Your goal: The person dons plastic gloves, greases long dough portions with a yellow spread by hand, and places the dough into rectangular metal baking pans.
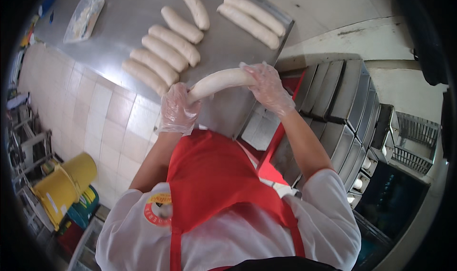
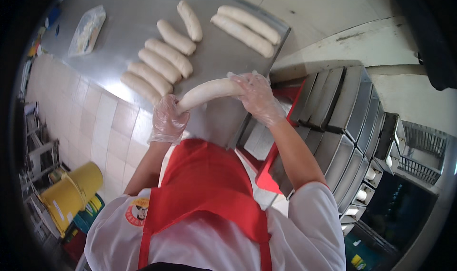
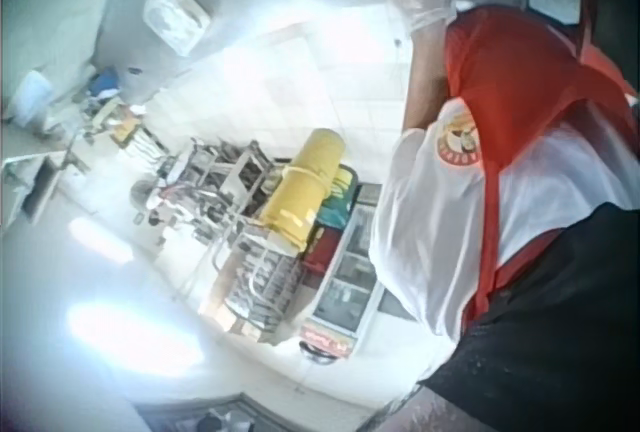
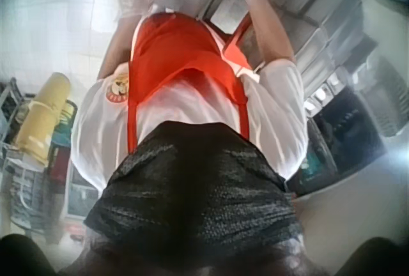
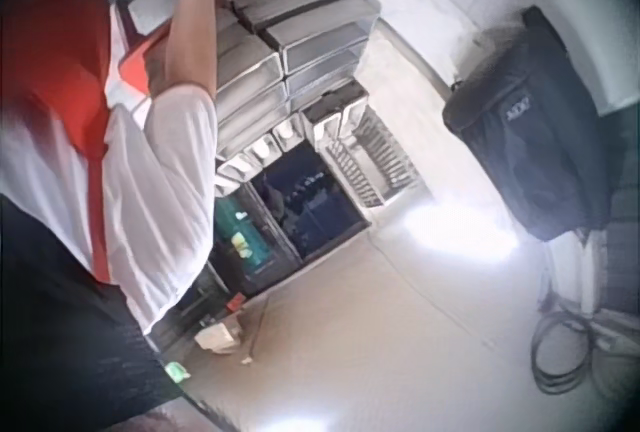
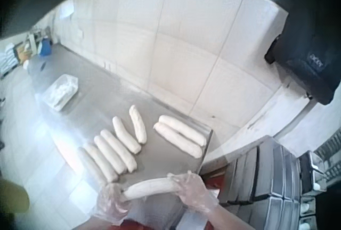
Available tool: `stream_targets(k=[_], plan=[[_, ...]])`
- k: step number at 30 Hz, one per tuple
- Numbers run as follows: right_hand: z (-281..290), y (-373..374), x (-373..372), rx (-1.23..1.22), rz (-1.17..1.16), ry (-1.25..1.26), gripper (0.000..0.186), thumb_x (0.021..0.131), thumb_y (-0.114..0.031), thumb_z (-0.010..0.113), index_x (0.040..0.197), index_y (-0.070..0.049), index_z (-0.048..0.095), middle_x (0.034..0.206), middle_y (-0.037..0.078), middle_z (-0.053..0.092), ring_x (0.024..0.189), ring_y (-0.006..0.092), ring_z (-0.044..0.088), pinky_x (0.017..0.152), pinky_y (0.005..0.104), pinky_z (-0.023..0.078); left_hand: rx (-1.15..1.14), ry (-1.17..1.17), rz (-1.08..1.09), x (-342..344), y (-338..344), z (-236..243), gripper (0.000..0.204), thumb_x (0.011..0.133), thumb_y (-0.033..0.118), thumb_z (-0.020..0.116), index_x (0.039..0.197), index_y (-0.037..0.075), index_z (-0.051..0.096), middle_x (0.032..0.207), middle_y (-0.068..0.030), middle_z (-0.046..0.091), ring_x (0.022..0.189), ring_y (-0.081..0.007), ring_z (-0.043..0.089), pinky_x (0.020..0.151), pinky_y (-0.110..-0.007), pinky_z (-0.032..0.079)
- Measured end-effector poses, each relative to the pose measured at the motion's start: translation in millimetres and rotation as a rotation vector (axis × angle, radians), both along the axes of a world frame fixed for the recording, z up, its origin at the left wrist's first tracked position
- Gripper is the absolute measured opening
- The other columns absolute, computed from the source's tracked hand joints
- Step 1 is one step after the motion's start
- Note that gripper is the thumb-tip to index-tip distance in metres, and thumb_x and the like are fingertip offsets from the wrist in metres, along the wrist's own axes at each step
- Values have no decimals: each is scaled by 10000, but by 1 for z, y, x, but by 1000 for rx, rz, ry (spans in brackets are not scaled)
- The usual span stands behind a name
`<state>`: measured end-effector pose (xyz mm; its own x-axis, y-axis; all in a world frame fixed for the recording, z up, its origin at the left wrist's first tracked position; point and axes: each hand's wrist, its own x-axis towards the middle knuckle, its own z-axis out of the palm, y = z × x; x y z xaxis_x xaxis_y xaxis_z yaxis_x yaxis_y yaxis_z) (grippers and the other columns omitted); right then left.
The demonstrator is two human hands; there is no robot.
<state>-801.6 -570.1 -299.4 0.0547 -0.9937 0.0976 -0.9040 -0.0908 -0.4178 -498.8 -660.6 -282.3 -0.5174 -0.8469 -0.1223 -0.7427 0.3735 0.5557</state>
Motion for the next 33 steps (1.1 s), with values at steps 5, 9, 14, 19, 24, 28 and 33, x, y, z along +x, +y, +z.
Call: stream_targets(k=[5, 9, 14, 19, 24, 28, 33], plan=[[-45, 22, 94, 59, 46, 264, 557, 937, -169, 605, 1491, -212, 559, 1601, 122, 462, 1471, 445, 398, 1203, 661, 252, -329, -316, -293, -7, 88, -61, 678, 978, 255, 588, 1570, -14, 397, 1639, -249, 344, 1531, -481, 277, 1229, -630, 210], [-69, -53, 64, -9, -13, 354, 573, 1024, -385, 524, 1572, -221, 482, 1696, 109, 328, 1569, 469, 207, 1237, 714, 102, -417, -202, 23, -70, 11, -82, 680, 1029, 353, 497, 1588, -15, 373, 1695, -254, 251, 1568, -480, 206, 1265, -633, 133], [-62, -122, 41, -244, -145, 390, 539, 1048, -492, 474, 1527, -253, 542, 1630, 69, 450, 1505, 477, 324, 1229, 706, 150, -557, -217, 2, -72, -36, -92, 736, 1024, 397, 509, 1613, -3, 325, 1690, -248, 270, 1561, -491, 216, 1266, -612, 160], [-78, -9, -5, -143, 219, 342, 449, 1039, -457, 500, 1405, -242, 647, 1493, 57, 567, 1387, 396, 473, 1188, 624, 296, -235, -98, -232, -20, 82, -69, 741, 1014, 285, 578, 1615, -42, 294, 1625, -269, 382, 1531, -445, 322, 1252, -539, 248], [-19, -53, 83, 228, -107, 322, 425, 984, -398, 594, 1370, -236, 664, 1411, 69, 617, 1332, 347, 543, 1152, 541, 382, 603, 1028, 427, 23, 84, -90, 648, 1062, 311, 550, 1580, -36, 372, 1535, -187, 519, 1429, -267, 484, 1201, -392, 347], [-59, -27, 165, -105, 284, -49, 516, 862, -348, 723, 1351, -192, 670, 1406, 64, 618, 1314, 320, 558, 1129, 497, 408, 950, 1392, 611, 22, 74, -89, 619, 1062, 326, 584, 1554, -17, 428, 1513, -142, 549, 1410, -242, 500, 1186, -364, 370], [-19, -29, 9, -42, 121, 373, 738, 761, -433, 852, 1401, -155, 613, 1361, 68, 616, 1240, 308, 588, 1076, 462, 457, 191, 738, 206, 35, 59, -112, 794, 944, 230, 772, 1588, 32, 353, 1459, -207, 547, 1318, -380, 547, 1136, -442, 433]])
